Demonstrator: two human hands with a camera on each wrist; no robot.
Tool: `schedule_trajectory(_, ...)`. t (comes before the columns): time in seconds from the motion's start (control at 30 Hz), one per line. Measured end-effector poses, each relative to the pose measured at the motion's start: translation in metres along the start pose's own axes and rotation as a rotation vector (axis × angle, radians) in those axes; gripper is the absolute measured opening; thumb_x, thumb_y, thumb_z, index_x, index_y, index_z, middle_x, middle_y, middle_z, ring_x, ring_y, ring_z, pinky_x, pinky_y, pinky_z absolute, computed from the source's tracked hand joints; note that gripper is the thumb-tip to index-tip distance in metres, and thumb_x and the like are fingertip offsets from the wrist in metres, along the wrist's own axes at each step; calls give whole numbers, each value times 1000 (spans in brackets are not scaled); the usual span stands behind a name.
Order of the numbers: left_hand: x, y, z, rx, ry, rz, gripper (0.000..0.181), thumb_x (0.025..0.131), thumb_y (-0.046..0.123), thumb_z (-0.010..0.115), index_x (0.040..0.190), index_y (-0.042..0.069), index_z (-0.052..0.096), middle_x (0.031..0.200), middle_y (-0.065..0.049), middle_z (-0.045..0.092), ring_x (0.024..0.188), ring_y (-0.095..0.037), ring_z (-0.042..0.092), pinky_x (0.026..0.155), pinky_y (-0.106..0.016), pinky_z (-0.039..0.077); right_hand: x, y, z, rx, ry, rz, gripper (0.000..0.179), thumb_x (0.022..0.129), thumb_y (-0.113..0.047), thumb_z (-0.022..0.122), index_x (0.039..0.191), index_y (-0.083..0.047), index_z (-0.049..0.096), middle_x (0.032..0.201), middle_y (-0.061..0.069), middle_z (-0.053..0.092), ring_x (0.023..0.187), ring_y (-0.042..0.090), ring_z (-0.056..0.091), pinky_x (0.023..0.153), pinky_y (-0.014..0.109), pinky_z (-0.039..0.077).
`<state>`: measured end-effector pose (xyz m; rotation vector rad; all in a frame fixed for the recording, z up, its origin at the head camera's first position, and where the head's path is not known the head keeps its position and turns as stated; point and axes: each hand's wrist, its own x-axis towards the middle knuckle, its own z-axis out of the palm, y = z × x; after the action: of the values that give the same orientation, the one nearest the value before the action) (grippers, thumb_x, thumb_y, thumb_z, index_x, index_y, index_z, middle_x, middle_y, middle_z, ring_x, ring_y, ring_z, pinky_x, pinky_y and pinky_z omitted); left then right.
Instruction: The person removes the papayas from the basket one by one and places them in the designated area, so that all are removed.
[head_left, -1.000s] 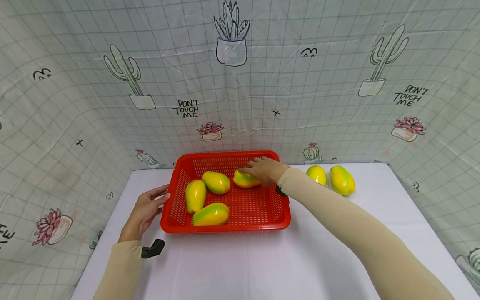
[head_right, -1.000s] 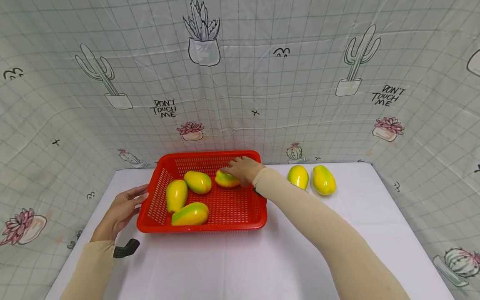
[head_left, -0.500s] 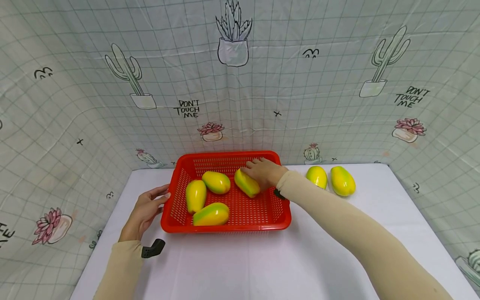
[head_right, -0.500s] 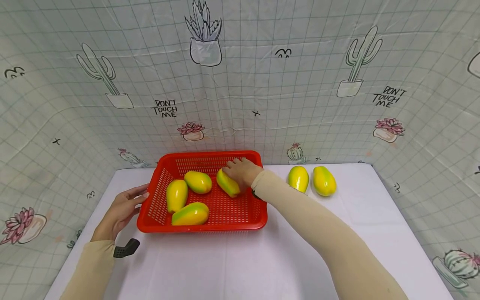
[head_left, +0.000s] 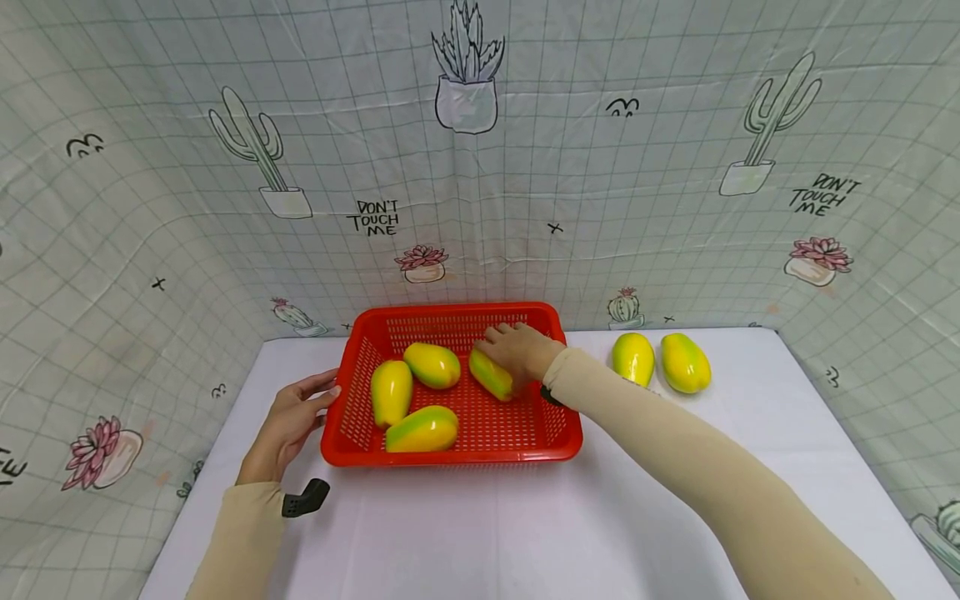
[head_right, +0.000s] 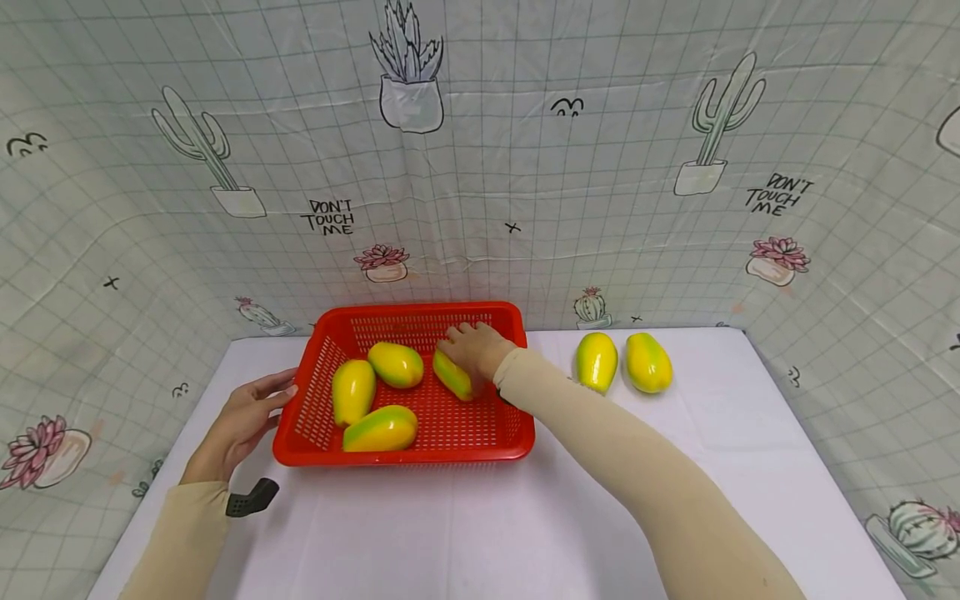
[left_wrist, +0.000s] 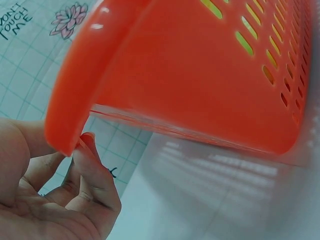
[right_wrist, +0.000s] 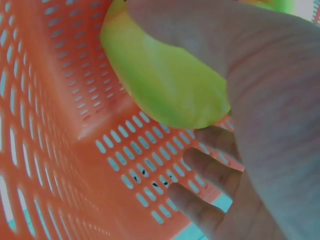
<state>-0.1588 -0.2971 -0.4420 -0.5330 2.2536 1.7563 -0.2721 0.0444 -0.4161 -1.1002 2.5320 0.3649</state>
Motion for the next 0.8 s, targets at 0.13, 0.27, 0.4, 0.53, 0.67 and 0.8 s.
schedule_trajectory(0.13,0,0,0,-4,-2,-1,58,111,20,56,164,5,37,164,-22,36,110,-18,52,79,-19,51,-2,-1,2,9,1,10,95,86,-36,86,161,-9,35,160,15,45,151,39,40,123,56,34)
schedule_trajectory(0.27,0,0,0,-5,-3,-3,58,110,20,57,164,5,38,164,-22,36,111,-18,52,80,-19,51,-4,-3,4,10,-15,17,98,85,-38,87,162,-9,33,162,14,43,151,37,40,124,54,34)
schedule_trajectory(0.4,-2,1,1,-5,-4,-5,58,110,19,56,163,5,38,164,-22,36,111,-18,53,81,-19,52,-5,-5,6,7,-38,30,102,84,-40,88,164,-12,32,164,14,41,151,36,40,124,53,33)
schedule_trajectory(0.53,-3,3,2,-4,-3,-8,58,111,19,56,163,5,38,164,-22,37,113,-20,53,81,-19,52,-5,-6,7,8,-46,50,104,83,-41,89,165,-13,31,164,12,40,152,35,38,125,53,32)
schedule_trajectory(0.67,-4,4,2,4,-2,-14,57,111,20,56,163,5,38,164,-22,36,116,-22,51,81,-19,51,-7,-7,8,25,-47,46,103,84,-42,88,164,-12,31,164,12,41,151,35,38,125,53,32)
schedule_trajectory(0.8,-5,3,2,12,-2,-13,59,111,21,56,164,5,37,165,-23,35,119,-24,51,82,-19,51,-11,-8,7,44,-33,28,99,84,-42,87,162,-12,33,162,12,42,149,35,40,124,54,33)
